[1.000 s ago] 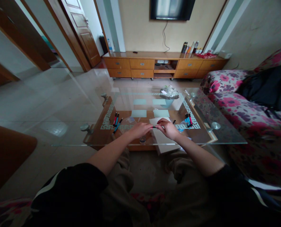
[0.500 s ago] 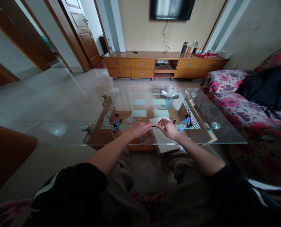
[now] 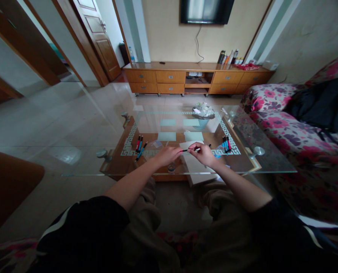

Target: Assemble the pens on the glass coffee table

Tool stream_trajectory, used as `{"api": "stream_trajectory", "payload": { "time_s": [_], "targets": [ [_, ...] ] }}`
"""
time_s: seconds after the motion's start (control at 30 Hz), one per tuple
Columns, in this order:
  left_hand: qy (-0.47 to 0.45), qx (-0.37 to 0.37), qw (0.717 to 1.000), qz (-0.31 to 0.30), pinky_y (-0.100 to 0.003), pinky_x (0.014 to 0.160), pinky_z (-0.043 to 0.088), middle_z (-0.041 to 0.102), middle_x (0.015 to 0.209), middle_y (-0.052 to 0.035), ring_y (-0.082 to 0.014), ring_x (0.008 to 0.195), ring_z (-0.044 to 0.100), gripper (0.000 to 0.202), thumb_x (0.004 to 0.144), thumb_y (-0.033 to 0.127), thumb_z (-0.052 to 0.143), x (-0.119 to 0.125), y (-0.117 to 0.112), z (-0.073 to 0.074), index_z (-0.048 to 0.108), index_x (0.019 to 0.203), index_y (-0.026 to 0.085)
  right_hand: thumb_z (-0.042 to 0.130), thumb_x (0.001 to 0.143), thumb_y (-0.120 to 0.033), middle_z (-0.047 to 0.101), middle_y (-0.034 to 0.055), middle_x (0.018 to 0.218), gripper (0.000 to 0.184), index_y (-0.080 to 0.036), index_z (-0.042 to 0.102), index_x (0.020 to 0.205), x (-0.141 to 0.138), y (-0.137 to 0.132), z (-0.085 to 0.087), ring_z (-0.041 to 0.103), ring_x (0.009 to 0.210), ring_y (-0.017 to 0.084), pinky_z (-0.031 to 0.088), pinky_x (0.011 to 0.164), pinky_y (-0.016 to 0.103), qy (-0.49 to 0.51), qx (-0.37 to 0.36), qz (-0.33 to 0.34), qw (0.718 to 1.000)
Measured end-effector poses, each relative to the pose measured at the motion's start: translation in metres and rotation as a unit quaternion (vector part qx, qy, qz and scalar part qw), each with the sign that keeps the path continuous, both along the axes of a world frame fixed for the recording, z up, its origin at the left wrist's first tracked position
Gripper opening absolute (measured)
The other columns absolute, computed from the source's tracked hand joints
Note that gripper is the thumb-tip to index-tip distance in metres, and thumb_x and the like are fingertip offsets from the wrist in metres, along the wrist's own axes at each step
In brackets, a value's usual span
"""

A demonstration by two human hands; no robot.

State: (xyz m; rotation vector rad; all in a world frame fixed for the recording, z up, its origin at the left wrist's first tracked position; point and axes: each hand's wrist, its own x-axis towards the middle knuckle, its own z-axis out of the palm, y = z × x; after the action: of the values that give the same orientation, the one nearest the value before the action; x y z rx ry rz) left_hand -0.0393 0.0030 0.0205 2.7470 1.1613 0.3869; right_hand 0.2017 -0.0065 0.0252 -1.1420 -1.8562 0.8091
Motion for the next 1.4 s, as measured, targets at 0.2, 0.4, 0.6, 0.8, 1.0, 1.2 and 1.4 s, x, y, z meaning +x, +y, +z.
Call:
{"api": "stream_trajectory", "payload": {
  "time_s": [0.2, 0.4, 0.6, 0.8, 1.0, 1.2, 1.4],
  "targets": [
    [0.001, -0.005, 1.0, 0.013, -0.026, 0.077, 0.052, 0.075, 0.098, -0.0064, -0.0185, 0.087, 0.072, 0.036, 0.109, 0.04, 0.035, -0.001, -0.002, 0.002, 0.064, 0.122, 0.023, 0.084, 0.07, -0.052, 0.071, 0.0016, 0.087, 0.045, -0.021, 0.071, 0.099, 0.004, 0.007, -0.002, 0.062, 0.07, 0.014, 0.049, 0.059, 0.026, 0.21, -0.147, -0.06, 0.965],
    [0.008, -0.008, 1.0, 0.017, -0.027, 0.076, 0.052, 0.075, 0.094, -0.0078, -0.0201, 0.085, 0.072, 0.038, 0.109, 0.042, 0.034, -0.001, -0.003, 0.004, 0.064, 0.12, 0.022, 0.085, 0.066, -0.042, 0.067, 0.0008, 0.089, 0.051, -0.022, 0.066, 0.109, 0.011, 0.007, 0.006, 0.062, 0.071, 0.013, 0.046, 0.055, 0.022, 0.259, -0.174, -0.118, 0.943],
    [0.01, -0.006, 1.0, 0.024, -0.027, 0.078, 0.053, 0.075, 0.094, -0.0076, -0.0197, 0.085, 0.072, 0.038, 0.109, 0.042, 0.034, 0.0, -0.003, 0.002, 0.064, 0.12, 0.022, 0.078, 0.073, -0.048, 0.07, 0.0045, 0.09, 0.044, -0.02, 0.065, 0.105, 0.023, 0.017, 0.0, 0.064, 0.073, 0.016, 0.052, 0.062, 0.028, 0.207, -0.07, -0.171, 0.961],
    [0.01, -0.005, 1.0, 0.023, -0.026, 0.076, 0.052, 0.074, 0.092, -0.0067, -0.0188, 0.083, 0.072, 0.038, 0.109, 0.041, 0.034, 0.0, -0.003, 0.002, 0.065, 0.119, 0.022, 0.066, 0.084, -0.037, 0.075, 0.0075, 0.089, 0.023, -0.019, 0.072, 0.098, 0.048, 0.019, -0.004, 0.065, 0.073, 0.02, 0.053, 0.072, 0.036, -0.022, 0.038, -0.195, 0.98],
    [0.005, -0.007, 1.0, 0.014, -0.027, 0.076, 0.052, 0.074, 0.093, -0.0061, -0.0189, 0.083, 0.071, 0.037, 0.109, 0.042, 0.033, 0.0, -0.003, 0.001, 0.064, 0.119, 0.023, 0.061, 0.086, -0.025, 0.076, 0.0078, 0.089, 0.018, -0.02, 0.074, 0.098, 0.061, 0.023, -0.013, 0.066, 0.082, 0.026, 0.051, 0.083, 0.042, -0.193, 0.088, -0.152, 0.965],
    [0.005, -0.005, 1.0, 0.012, -0.027, 0.077, 0.052, 0.074, 0.094, -0.0062, -0.0194, 0.086, 0.072, 0.039, 0.11, 0.042, 0.032, 0.0, -0.003, 0.001, 0.064, 0.118, 0.022, 0.061, 0.086, -0.021, 0.076, 0.0079, 0.091, 0.02, -0.02, 0.073, 0.102, 0.063, 0.026, -0.021, 0.062, 0.09, 0.028, 0.048, 0.086, 0.043, -0.265, 0.102, -0.145, 0.948],
    [0.017, -0.004, 1.0, 0.015, -0.026, 0.076, 0.051, 0.074, 0.094, -0.0064, -0.0193, 0.085, 0.071, 0.039, 0.109, 0.042, 0.032, -0.001, -0.002, 0.0, 0.064, 0.12, 0.022, 0.063, 0.085, -0.021, 0.077, 0.0077, 0.092, 0.021, -0.021, 0.073, 0.104, 0.061, 0.024, -0.017, 0.059, 0.094, 0.03, 0.046, 0.086, 0.042, -0.286, 0.093, -0.149, 0.942]
  ]
}}
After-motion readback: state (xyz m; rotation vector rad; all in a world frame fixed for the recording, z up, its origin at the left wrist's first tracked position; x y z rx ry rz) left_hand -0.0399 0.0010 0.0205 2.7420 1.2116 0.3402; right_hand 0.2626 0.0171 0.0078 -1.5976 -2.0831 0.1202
